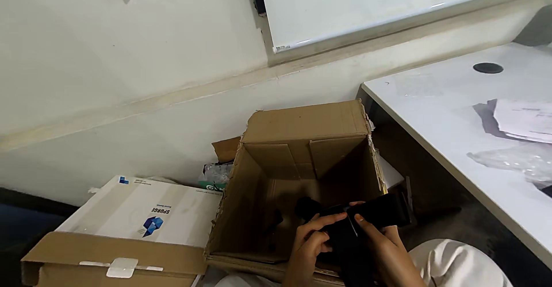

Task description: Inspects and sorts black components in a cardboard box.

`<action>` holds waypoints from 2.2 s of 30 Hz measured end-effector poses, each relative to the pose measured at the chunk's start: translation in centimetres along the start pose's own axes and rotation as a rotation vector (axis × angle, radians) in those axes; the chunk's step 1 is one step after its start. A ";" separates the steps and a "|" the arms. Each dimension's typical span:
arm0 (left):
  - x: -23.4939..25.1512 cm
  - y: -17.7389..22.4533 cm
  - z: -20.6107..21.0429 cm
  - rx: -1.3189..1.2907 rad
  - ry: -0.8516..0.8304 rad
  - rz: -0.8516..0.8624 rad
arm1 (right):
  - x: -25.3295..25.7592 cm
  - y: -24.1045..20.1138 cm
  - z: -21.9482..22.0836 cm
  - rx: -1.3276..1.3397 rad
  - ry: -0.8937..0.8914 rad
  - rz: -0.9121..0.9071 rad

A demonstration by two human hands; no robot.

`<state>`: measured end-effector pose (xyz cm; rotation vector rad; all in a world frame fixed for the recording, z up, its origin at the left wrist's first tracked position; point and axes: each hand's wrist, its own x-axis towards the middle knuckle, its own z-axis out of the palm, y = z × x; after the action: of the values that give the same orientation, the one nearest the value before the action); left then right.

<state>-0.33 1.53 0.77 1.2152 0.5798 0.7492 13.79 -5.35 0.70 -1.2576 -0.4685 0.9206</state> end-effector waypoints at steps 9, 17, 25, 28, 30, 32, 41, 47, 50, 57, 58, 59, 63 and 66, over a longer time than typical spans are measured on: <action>0.1 0.0 0.2 0.007 0.107 0.024 | -0.5 -0.8 0.3 -0.077 -0.033 0.051; 0.4 0.4 1.2 -0.033 0.479 0.054 | -0.4 -0.9 -0.1 -0.274 -0.270 0.106; 0.7 -0.3 0.9 0.018 0.442 0.090 | -0.2 0.4 -0.3 -0.156 -0.352 -0.280; 0.6 -0.4 0.8 0.008 0.376 0.113 | -0.1 0.7 -0.4 -0.147 -0.358 -0.359; 0.5 -0.3 0.6 -0.003 0.307 0.091 | 0.0 0.8 -0.4 -0.161 -0.351 -0.391; 0.5 -0.4 0.5 -0.015 0.273 0.097 | 0.0 0.8 -0.5 -0.177 -0.349 -0.407; 0.8 0.5 1.2 -0.109 0.457 -0.033 | 0.1 1.0 -0.4 -0.226 -0.425 -0.469; 0.9 0.8 1.3 -0.137 0.464 -0.111 | 0.1 1.2 -0.5 -0.331 -0.422 -0.461; 0.9 0.8 1.2 -0.148 0.458 -0.101 | 0.1 1.3 -0.5 -0.358 -0.415 -0.454; 0.7 0.4 1.2 -0.039 0.409 -0.031 | -0.1 0.5 -0.7 -0.221 -0.400 -0.373; 0.7 0.3 1.2 -0.014 0.398 -0.013 | -0.1 0.3 -0.7 -0.215 -0.414 -0.347; 0.6 0.2 1.2 0.004 0.386 0.000 | -0.1 0.2 -0.8 -0.202 -0.442 -0.323; 0.6 -0.2 1.0 0.034 0.332 0.070 | 0.0 0.8 -0.9 -0.218 -0.545 -0.393; 0.6 -0.3 0.9 0.060 0.299 0.106 | 0.2 1.9 -0.4 -0.327 -0.387 -0.551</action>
<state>0.75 1.35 0.72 1.2040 0.7918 1.0192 13.62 -5.36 -1.22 -1.1456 -1.2446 0.6218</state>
